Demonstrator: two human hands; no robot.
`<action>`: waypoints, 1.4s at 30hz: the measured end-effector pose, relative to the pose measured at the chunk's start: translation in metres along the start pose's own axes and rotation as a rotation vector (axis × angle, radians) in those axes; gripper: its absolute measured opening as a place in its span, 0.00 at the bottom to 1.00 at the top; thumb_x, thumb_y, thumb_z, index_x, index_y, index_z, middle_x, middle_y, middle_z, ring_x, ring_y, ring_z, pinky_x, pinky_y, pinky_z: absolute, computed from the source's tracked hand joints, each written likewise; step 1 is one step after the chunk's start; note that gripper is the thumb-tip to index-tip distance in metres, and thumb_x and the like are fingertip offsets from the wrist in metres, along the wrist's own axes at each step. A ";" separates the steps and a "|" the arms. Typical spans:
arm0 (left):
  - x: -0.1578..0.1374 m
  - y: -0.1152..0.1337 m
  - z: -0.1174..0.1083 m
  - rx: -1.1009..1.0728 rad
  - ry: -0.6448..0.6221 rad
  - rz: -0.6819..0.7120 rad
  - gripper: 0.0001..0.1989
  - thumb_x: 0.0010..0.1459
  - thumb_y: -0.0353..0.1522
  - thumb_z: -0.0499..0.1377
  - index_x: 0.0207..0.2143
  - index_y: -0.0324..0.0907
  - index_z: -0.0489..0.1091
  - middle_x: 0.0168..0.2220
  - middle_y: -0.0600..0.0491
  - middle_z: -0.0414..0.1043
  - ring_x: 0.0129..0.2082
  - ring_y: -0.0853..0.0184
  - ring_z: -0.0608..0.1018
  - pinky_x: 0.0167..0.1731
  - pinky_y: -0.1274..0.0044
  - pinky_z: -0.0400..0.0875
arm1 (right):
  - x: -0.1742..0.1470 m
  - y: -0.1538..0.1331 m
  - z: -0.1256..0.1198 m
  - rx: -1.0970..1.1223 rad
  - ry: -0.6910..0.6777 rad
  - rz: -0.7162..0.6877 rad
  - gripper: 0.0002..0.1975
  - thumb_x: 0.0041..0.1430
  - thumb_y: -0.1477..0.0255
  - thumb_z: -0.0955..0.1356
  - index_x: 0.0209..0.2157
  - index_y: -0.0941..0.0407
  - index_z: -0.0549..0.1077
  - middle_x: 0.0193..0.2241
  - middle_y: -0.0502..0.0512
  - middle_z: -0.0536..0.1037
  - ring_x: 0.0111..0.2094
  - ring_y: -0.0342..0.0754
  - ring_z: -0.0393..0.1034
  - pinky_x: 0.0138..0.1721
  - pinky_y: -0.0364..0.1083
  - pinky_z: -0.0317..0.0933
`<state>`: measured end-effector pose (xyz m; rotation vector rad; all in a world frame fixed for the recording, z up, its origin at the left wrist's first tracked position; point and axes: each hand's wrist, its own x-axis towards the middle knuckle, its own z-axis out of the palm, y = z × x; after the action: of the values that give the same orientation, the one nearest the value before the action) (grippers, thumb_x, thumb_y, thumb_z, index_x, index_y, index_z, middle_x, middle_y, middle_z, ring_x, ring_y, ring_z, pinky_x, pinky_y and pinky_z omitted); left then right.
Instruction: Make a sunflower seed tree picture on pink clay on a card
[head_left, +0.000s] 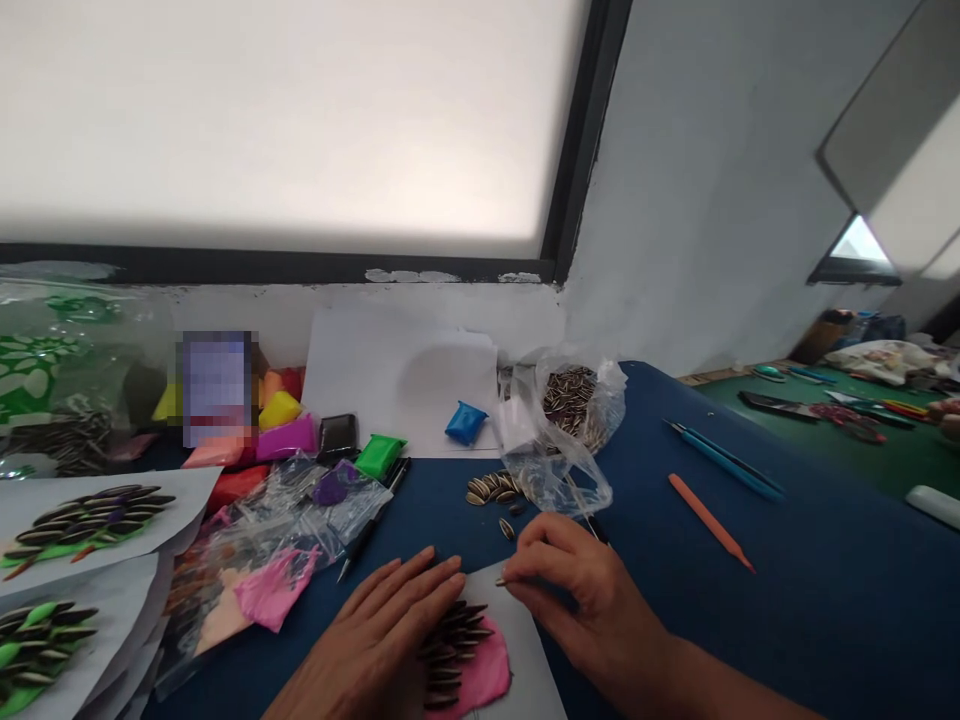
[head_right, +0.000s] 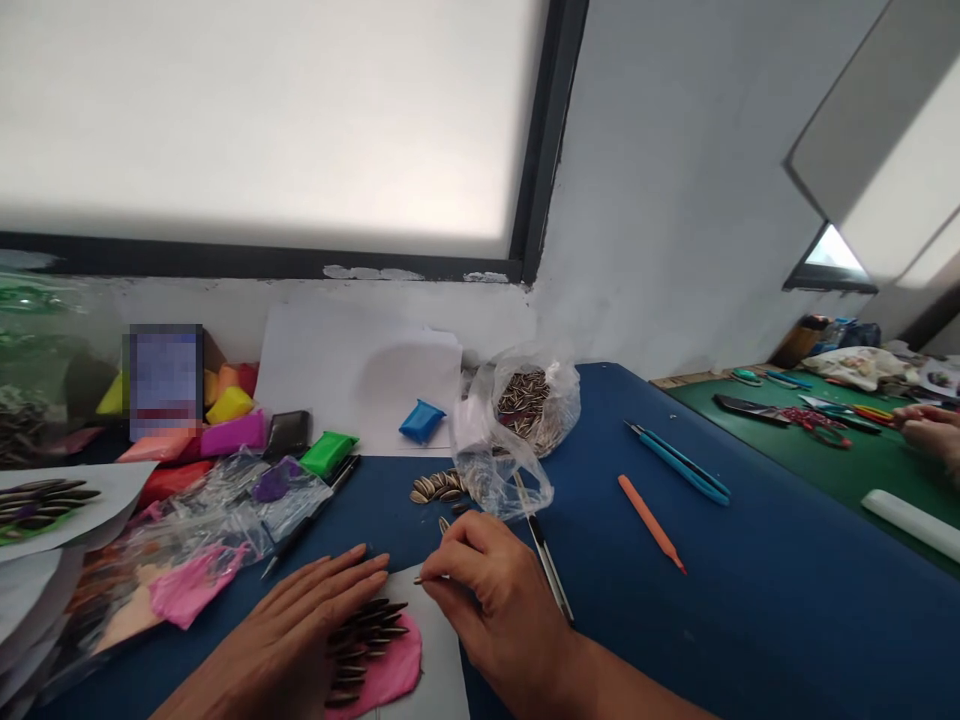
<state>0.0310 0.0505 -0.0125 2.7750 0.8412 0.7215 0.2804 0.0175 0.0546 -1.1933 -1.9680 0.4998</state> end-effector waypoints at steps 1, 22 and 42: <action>-0.001 -0.001 0.005 0.025 0.010 -0.006 0.43 0.64 0.49 0.61 0.72 0.56 0.41 0.64 0.52 0.66 0.62 0.54 0.70 0.59 0.63 0.67 | -0.002 -0.001 0.001 0.009 -0.010 0.010 0.08 0.66 0.77 0.66 0.34 0.55 0.77 0.32 0.53 0.76 0.34 0.46 0.72 0.36 0.44 0.65; 0.004 0.002 -0.018 -0.102 -0.097 0.001 0.30 0.68 0.53 0.52 0.68 0.56 0.56 0.66 0.52 0.63 0.64 0.51 0.67 0.60 0.57 0.65 | -0.016 0.005 0.016 0.009 -0.039 -0.039 0.10 0.64 0.79 0.65 0.36 0.58 0.78 0.29 0.55 0.77 0.31 0.47 0.71 0.33 0.44 0.62; 0.009 0.013 -0.031 -0.102 -0.068 0.002 0.29 0.66 0.51 0.55 0.66 0.56 0.58 0.65 0.52 0.66 0.63 0.51 0.69 0.60 0.59 0.65 | -0.017 0.005 0.019 -0.009 -0.045 -0.050 0.09 0.64 0.79 0.64 0.32 0.56 0.76 0.26 0.52 0.75 0.29 0.46 0.69 0.31 0.43 0.59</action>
<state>0.0288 0.0449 0.0215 2.6938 0.7666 0.6473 0.2730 0.0063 0.0332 -1.1451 -2.0354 0.4969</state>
